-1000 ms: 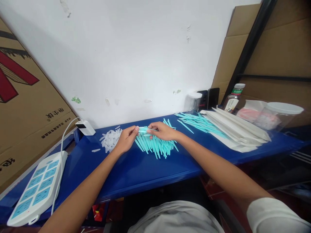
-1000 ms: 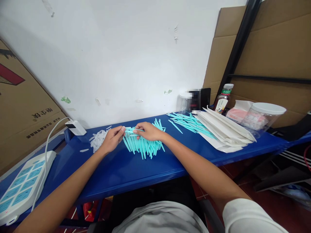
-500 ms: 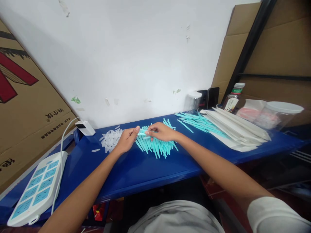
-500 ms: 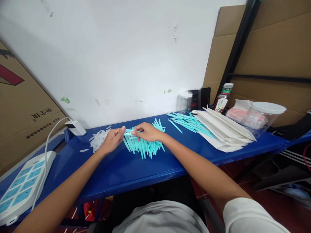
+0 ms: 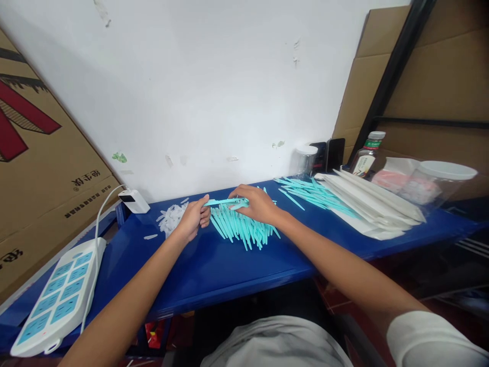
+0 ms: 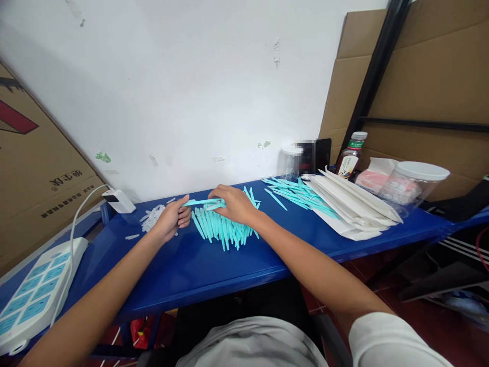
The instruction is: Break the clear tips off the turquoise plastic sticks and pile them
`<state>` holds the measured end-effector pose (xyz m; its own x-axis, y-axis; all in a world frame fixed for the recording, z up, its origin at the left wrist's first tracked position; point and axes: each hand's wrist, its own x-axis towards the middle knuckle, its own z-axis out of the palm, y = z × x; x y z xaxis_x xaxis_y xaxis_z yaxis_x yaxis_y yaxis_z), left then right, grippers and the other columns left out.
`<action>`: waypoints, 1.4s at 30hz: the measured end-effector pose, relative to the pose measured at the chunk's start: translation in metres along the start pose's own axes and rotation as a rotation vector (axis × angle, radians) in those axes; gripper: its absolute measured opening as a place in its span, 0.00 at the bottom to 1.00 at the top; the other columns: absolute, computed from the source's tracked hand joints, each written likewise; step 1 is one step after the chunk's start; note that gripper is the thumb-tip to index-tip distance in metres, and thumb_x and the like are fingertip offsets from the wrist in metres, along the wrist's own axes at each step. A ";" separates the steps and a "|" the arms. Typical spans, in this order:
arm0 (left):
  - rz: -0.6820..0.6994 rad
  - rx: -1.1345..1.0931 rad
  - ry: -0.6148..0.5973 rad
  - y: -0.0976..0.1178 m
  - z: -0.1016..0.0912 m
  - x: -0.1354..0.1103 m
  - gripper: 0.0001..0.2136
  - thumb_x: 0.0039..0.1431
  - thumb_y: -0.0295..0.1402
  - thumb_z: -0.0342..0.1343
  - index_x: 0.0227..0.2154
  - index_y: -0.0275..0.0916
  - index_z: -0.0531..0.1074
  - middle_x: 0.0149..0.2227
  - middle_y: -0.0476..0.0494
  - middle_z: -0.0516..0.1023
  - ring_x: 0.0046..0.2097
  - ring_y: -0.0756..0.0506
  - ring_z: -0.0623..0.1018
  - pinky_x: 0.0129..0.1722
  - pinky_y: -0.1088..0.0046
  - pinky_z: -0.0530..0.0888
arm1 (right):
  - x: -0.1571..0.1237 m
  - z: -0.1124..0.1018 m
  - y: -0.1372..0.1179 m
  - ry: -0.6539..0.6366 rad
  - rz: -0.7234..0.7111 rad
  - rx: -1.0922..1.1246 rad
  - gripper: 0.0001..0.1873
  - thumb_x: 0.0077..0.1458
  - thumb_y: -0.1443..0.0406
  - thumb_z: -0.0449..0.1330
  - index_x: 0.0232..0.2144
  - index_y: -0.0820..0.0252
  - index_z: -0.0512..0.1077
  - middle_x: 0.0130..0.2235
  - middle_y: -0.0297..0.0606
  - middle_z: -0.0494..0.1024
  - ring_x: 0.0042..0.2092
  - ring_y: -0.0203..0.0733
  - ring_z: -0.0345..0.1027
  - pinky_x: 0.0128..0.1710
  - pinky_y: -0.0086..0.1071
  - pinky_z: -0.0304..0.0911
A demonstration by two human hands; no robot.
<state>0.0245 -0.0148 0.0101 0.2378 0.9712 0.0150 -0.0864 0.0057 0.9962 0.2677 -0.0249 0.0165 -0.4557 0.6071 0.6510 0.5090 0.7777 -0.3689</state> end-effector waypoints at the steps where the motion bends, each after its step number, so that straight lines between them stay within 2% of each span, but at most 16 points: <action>1: -0.026 -0.009 -0.019 0.000 0.001 -0.001 0.28 0.59 0.51 0.64 0.19 0.43 0.52 0.16 0.59 0.50 0.16 0.55 0.53 0.15 0.76 0.53 | 0.000 0.001 0.000 -0.006 -0.013 -0.031 0.13 0.61 0.66 0.68 0.48 0.59 0.78 0.47 0.42 0.82 0.47 0.45 0.75 0.43 0.34 0.63; 4: -0.081 -0.014 -0.045 -0.001 0.004 -0.002 0.28 0.59 0.50 0.65 0.19 0.43 0.53 0.16 0.58 0.50 0.17 0.55 0.53 0.15 0.76 0.54 | 0.000 0.003 0.000 -0.070 -0.060 -0.174 0.14 0.62 0.69 0.66 0.51 0.60 0.78 0.47 0.43 0.83 0.49 0.47 0.75 0.41 0.34 0.63; 9: -0.159 -0.071 -0.062 -0.001 0.005 -0.003 0.27 0.60 0.47 0.64 0.18 0.43 0.52 0.16 0.58 0.50 0.17 0.54 0.52 0.16 0.76 0.54 | -0.001 0.007 -0.011 -0.214 -0.123 -0.449 0.14 0.72 0.63 0.57 0.54 0.62 0.76 0.42 0.45 0.82 0.45 0.47 0.72 0.33 0.34 0.55; 14: -0.239 -0.122 -0.154 0.002 0.004 -0.002 0.27 0.62 0.45 0.60 0.17 0.43 0.49 0.16 0.58 0.48 0.17 0.54 0.50 0.17 0.75 0.54 | 0.000 0.007 -0.021 -0.354 -0.076 -0.600 0.16 0.67 0.76 0.53 0.52 0.64 0.75 0.40 0.46 0.82 0.42 0.46 0.70 0.30 0.35 0.46; 17: -0.149 0.028 -0.101 0.001 0.004 -0.003 0.27 0.64 0.52 0.55 0.18 0.43 0.52 0.17 0.57 0.49 0.18 0.53 0.51 0.18 0.73 0.54 | 0.001 0.005 -0.021 -0.377 0.005 -0.492 0.16 0.63 0.77 0.54 0.49 0.65 0.76 0.39 0.46 0.82 0.37 0.44 0.69 0.30 0.34 0.46; 20: 0.186 0.349 0.077 -0.001 0.004 -0.004 0.26 0.66 0.57 0.53 0.21 0.42 0.60 0.18 0.54 0.55 0.20 0.50 0.57 0.21 0.73 0.55 | 0.002 0.000 -0.019 -0.372 0.063 -0.146 0.11 0.62 0.75 0.56 0.43 0.64 0.77 0.32 0.39 0.79 0.32 0.40 0.68 0.31 0.32 0.52; 23: 0.480 0.614 0.164 -0.002 0.003 -0.008 0.24 0.70 0.54 0.49 0.24 0.41 0.63 0.21 0.52 0.61 0.25 0.49 0.61 0.25 0.72 0.57 | 0.004 -0.003 -0.016 -0.349 0.152 0.203 0.12 0.69 0.65 0.55 0.41 0.63 0.79 0.26 0.33 0.73 0.27 0.36 0.65 0.31 0.30 0.56; 26: 0.599 0.807 0.187 0.001 0.002 -0.012 0.21 0.73 0.48 0.47 0.27 0.40 0.65 0.21 0.53 0.60 0.25 0.49 0.62 0.28 0.71 0.56 | 0.005 -0.007 -0.013 -0.398 0.222 0.395 0.21 0.70 0.53 0.55 0.41 0.63 0.80 0.24 0.30 0.68 0.24 0.34 0.59 0.27 0.29 0.54; 29: 0.665 0.894 0.174 0.003 0.002 -0.014 0.20 0.73 0.44 0.47 0.25 0.40 0.62 0.21 0.53 0.57 0.25 0.50 0.60 0.29 0.71 0.55 | 0.003 -0.011 -0.011 -0.519 0.249 0.515 0.25 0.68 0.47 0.57 0.42 0.62 0.80 0.22 0.27 0.63 0.22 0.33 0.54 0.25 0.29 0.52; 31: 0.668 0.877 0.157 0.003 0.002 -0.013 0.21 0.73 0.44 0.47 0.23 0.40 0.58 0.22 0.53 0.55 0.25 0.50 0.58 0.29 0.71 0.54 | 0.002 -0.013 -0.012 -0.551 0.246 0.565 0.27 0.68 0.45 0.56 0.39 0.62 0.79 0.21 0.27 0.63 0.23 0.33 0.55 0.25 0.29 0.53; 36: 0.636 0.838 0.189 0.001 0.003 -0.009 0.24 0.73 0.45 0.47 0.21 0.40 0.53 0.22 0.52 0.51 0.26 0.51 0.55 0.28 0.70 0.52 | 0.001 -0.011 -0.014 -0.442 0.256 0.560 0.27 0.67 0.42 0.55 0.31 0.57 0.65 0.21 0.26 0.65 0.22 0.33 0.55 0.26 0.30 0.54; 39: 0.610 0.818 0.198 0.001 0.003 -0.008 0.26 0.72 0.46 0.49 0.20 0.40 0.52 0.21 0.52 0.50 0.25 0.51 0.55 0.27 0.70 0.52 | 0.001 -0.007 -0.012 -0.369 0.240 0.464 0.27 0.65 0.42 0.58 0.28 0.56 0.62 0.22 0.26 0.62 0.24 0.34 0.58 0.27 0.30 0.53; 42: 0.583 0.786 0.177 0.002 0.004 -0.007 0.27 0.71 0.47 0.51 0.19 0.39 0.53 0.20 0.52 0.51 0.25 0.51 0.55 0.26 0.71 0.53 | 0.002 -0.005 -0.009 -0.315 0.157 0.342 0.29 0.65 0.45 0.59 0.22 0.57 0.61 0.22 0.28 0.59 0.26 0.34 0.54 0.29 0.31 0.48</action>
<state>0.0262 -0.0224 0.0127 0.2087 0.7936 0.5716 0.5371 -0.5814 0.6111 0.2662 -0.0316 0.0241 -0.6183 0.6999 0.3575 0.3442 0.6501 -0.6774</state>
